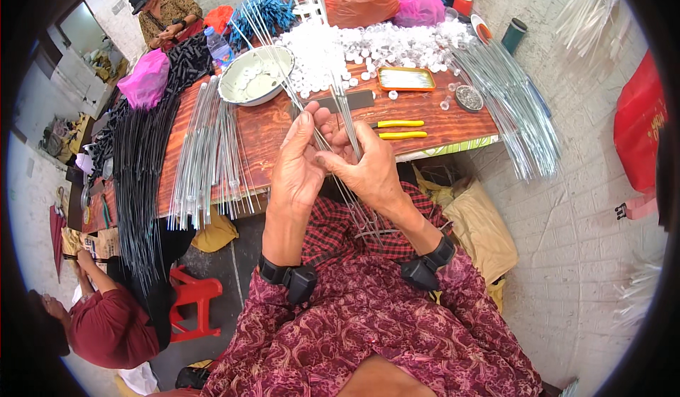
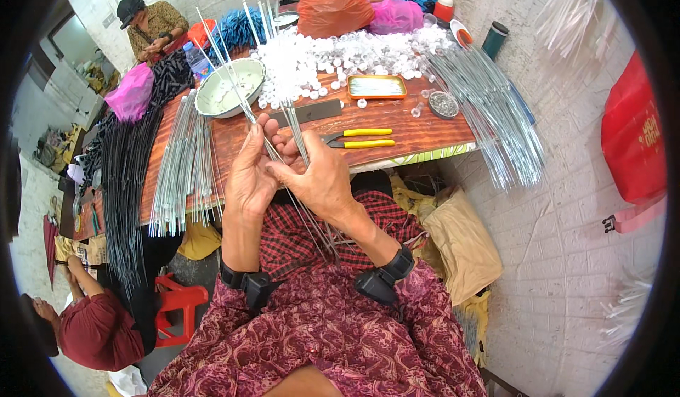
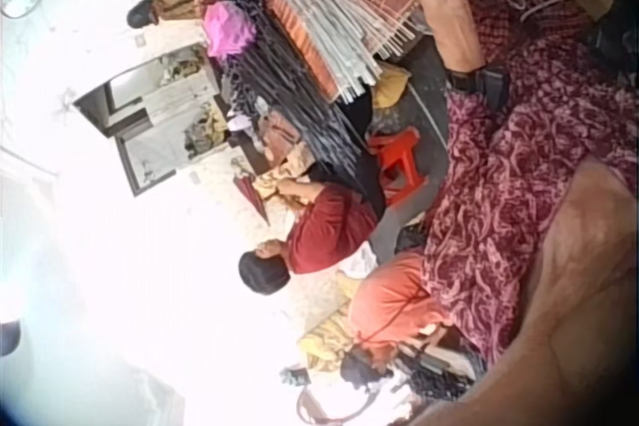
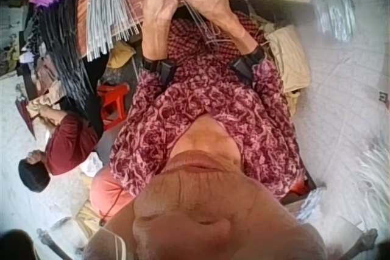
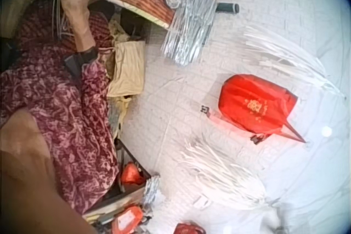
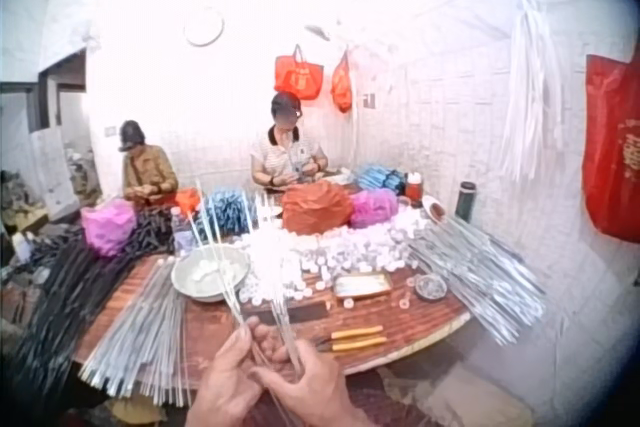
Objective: The recorder gathers metal ribs and attaches them to a circular connector piece to form the frame of an umbrella.
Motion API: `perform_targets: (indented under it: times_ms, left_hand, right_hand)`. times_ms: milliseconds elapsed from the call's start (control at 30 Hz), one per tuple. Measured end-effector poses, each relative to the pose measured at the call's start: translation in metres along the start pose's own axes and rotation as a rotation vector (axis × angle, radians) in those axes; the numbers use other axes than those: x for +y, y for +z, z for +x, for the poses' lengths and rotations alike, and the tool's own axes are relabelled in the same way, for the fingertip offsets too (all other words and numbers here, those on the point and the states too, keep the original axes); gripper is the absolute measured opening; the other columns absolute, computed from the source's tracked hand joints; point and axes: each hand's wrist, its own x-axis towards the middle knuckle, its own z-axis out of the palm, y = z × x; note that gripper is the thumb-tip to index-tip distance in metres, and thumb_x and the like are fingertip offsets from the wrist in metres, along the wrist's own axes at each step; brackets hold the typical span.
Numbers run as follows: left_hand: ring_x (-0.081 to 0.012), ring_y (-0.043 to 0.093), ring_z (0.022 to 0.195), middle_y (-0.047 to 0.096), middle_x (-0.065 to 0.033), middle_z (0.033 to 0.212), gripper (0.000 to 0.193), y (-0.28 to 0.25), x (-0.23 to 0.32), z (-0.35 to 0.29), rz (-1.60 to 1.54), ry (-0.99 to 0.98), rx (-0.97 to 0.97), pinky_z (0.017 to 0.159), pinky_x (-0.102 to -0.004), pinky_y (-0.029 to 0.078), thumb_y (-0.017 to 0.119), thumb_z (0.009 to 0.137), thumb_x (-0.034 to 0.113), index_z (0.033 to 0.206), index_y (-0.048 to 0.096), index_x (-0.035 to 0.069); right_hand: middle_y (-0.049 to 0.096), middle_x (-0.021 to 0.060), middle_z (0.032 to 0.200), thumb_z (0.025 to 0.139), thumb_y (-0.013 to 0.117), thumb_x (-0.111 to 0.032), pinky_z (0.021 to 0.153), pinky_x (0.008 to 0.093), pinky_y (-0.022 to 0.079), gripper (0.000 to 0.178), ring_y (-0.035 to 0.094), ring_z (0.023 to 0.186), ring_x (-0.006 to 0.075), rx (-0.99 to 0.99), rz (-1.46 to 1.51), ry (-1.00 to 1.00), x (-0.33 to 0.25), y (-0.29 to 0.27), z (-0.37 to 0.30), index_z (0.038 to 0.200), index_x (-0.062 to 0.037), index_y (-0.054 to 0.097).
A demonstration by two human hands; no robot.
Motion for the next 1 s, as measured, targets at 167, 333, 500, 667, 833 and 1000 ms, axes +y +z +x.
perform_targets:
  times_ms: [167,333,500,667,833,1000]
  left_hand:
    - [-0.0198,0.062,0.098,0.063,-0.0075,0.11,0.041,0.003,-0.001,0.0,-0.021,-0.057,-0.118,0.088,-0.0411,0.058,0.057,0.104,0.03,0.134,0.053,0.003]
    - [-0.021,0.064,0.095,0.062,-0.0081,0.104,0.041,-0.001,0.006,0.002,-0.058,-0.119,-0.135,0.088,-0.0414,0.058,0.054,0.105,0.033,0.132,0.054,0.002]
    - [-0.0238,0.063,0.101,0.061,-0.0062,0.105,0.036,-0.007,0.003,0.009,-0.101,-0.093,-0.114,0.091,-0.0462,0.056,0.057,0.104,0.03,0.13,0.056,0.005]
    - [-0.0282,0.062,0.108,0.061,-0.0064,0.106,0.03,-0.006,0.005,0.012,-0.23,-0.148,-0.177,0.097,-0.0514,0.053,0.06,0.102,0.027,0.126,0.058,0.009]
    - [-0.0299,0.061,0.113,0.064,-0.0106,0.109,0.025,0.004,0.009,0.009,-0.233,-0.146,-0.169,0.1,-0.0526,0.051,0.062,0.101,0.026,0.119,0.06,0.009]
    - [-0.0311,0.056,0.122,0.061,-0.0176,0.123,0.025,0.006,0.001,0.013,-0.235,-0.223,-0.153,0.109,-0.049,0.045,0.063,0.1,0.021,0.122,0.059,0.01]
  right_hand:
    - [0.073,0.0112,0.086,0.084,0.075,-0.014,0.067,0.0329,0.057,0.027,0.072,0.074,0.0206,-0.028,0.057,0.088,-0.002,0.0,-0.002,0.105,-0.0011,0.064]
    - [0.073,0.0106,0.084,0.084,0.07,-0.01,0.065,0.0325,0.056,0.022,0.071,0.07,0.018,-0.027,0.095,0.126,-0.002,0.0,-0.003,0.103,0.0002,0.065]
    - [0.069,0.0054,0.081,0.085,0.071,-0.011,0.063,0.0287,0.051,0.019,0.063,0.069,0.011,-0.039,0.097,0.102,-0.012,-0.005,0.0,0.099,0.0004,0.064]
    - [0.067,0.0031,0.079,0.084,0.077,-0.014,0.061,0.0276,0.048,0.022,0.058,0.068,0.0077,-0.004,0.014,-0.01,-0.007,-0.007,0.011,0.096,-0.0007,0.064]
    - [0.066,0.0088,0.079,0.08,0.083,-0.02,0.062,0.0327,0.049,0.031,0.06,0.066,0.0163,-0.016,-0.145,-0.109,-0.003,-0.011,0.023,0.095,-0.0009,0.065]
    - [0.065,0.0111,0.078,0.078,0.083,-0.02,0.063,0.0347,0.05,0.031,0.062,0.066,0.0221,-0.003,-0.27,-0.149,-0.003,-0.016,0.031,0.093,0.0,0.066]
